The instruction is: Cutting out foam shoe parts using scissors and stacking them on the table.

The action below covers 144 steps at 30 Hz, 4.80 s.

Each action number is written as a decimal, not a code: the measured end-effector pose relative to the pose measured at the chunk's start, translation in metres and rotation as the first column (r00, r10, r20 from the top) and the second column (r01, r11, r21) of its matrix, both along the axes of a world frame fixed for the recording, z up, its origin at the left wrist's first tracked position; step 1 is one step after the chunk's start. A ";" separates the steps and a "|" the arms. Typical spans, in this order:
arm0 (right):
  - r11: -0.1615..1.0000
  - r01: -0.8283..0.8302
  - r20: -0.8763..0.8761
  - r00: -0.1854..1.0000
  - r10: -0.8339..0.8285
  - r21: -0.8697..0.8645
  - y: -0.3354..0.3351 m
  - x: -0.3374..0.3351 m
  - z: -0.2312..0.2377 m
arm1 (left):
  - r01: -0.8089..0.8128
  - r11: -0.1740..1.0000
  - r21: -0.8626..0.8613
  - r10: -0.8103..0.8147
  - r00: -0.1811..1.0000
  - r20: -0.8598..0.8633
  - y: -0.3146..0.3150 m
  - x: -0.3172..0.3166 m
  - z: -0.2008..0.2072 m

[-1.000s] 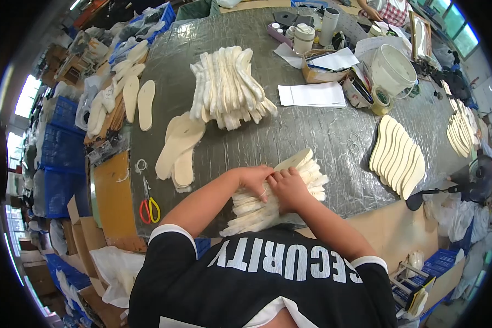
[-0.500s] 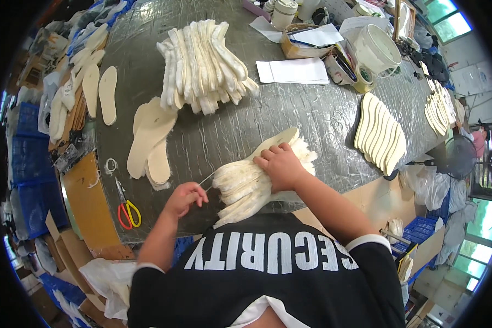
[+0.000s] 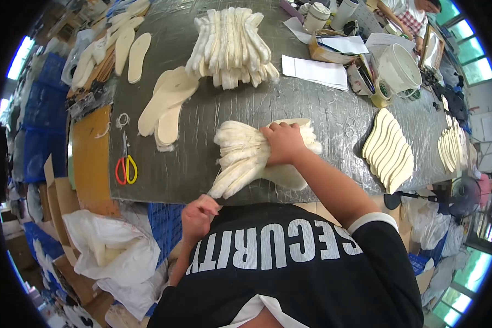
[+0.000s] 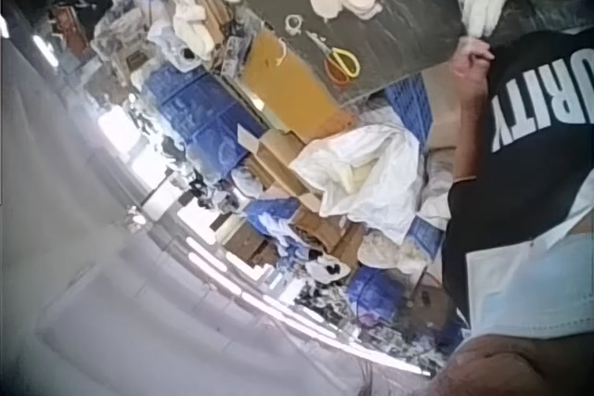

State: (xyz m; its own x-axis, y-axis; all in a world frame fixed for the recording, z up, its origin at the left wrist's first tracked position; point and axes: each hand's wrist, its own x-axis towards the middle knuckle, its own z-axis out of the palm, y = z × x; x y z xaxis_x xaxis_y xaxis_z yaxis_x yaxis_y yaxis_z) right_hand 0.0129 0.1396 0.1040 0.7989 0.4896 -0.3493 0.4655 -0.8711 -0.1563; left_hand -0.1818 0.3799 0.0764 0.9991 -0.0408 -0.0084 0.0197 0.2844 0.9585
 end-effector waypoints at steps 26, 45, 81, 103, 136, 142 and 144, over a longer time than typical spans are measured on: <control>0.912 -0.098 0.262 0.965 -0.011 0.399 -0.059 -0.024 -0.022 | -0.015 0.502 -0.865 -0.229 0.962 -0.149 -0.116 0.106 -0.090; 0.894 0.381 -0.509 0.832 -0.220 0.236 -0.060 -0.025 -0.050 | -0.051 0.948 0.313 0.177 0.903 -0.391 -0.097 0.077 -0.031; 0.572 0.410 0.120 0.730 -0.672 0.710 0.022 0.202 0.086 | 0.310 0.236 0.921 0.147 0.926 -0.349 0.166 0.281 0.020; -0.179 0.983 -0.999 -0.047 0.007 -0.047 0.187 -0.002 -0.069 | 0.234 0.181 0.955 0.047 0.968 -0.246 0.108 0.160 0.007; 0.809 -0.550 0.613 0.718 0.330 0.208 0.215 0.001 -0.031 | 0.728 0.455 0.512 -0.640 0.668 -0.381 0.185 0.164 -0.028; 0.852 -0.511 0.432 0.798 0.420 0.115 0.214 0.000 -0.018 | 0.183 0.388 0.904 0.117 0.963 -0.245 0.231 0.292 -0.015; 0.889 -0.443 0.398 0.840 0.369 0.111 0.217 -0.005 -0.028 | -0.131 0.147 0.980 0.319 0.945 0.079 0.260 0.332 -0.035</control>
State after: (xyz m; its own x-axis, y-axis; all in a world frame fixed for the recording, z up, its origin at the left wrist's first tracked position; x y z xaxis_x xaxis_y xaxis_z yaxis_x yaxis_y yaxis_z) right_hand 0.0082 0.3561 0.0763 0.5632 0.8246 0.0540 0.8262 -0.5608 -0.0541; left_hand 0.1499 0.6394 0.0417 0.9466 0.3204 0.0370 0.2697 -0.8493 0.4539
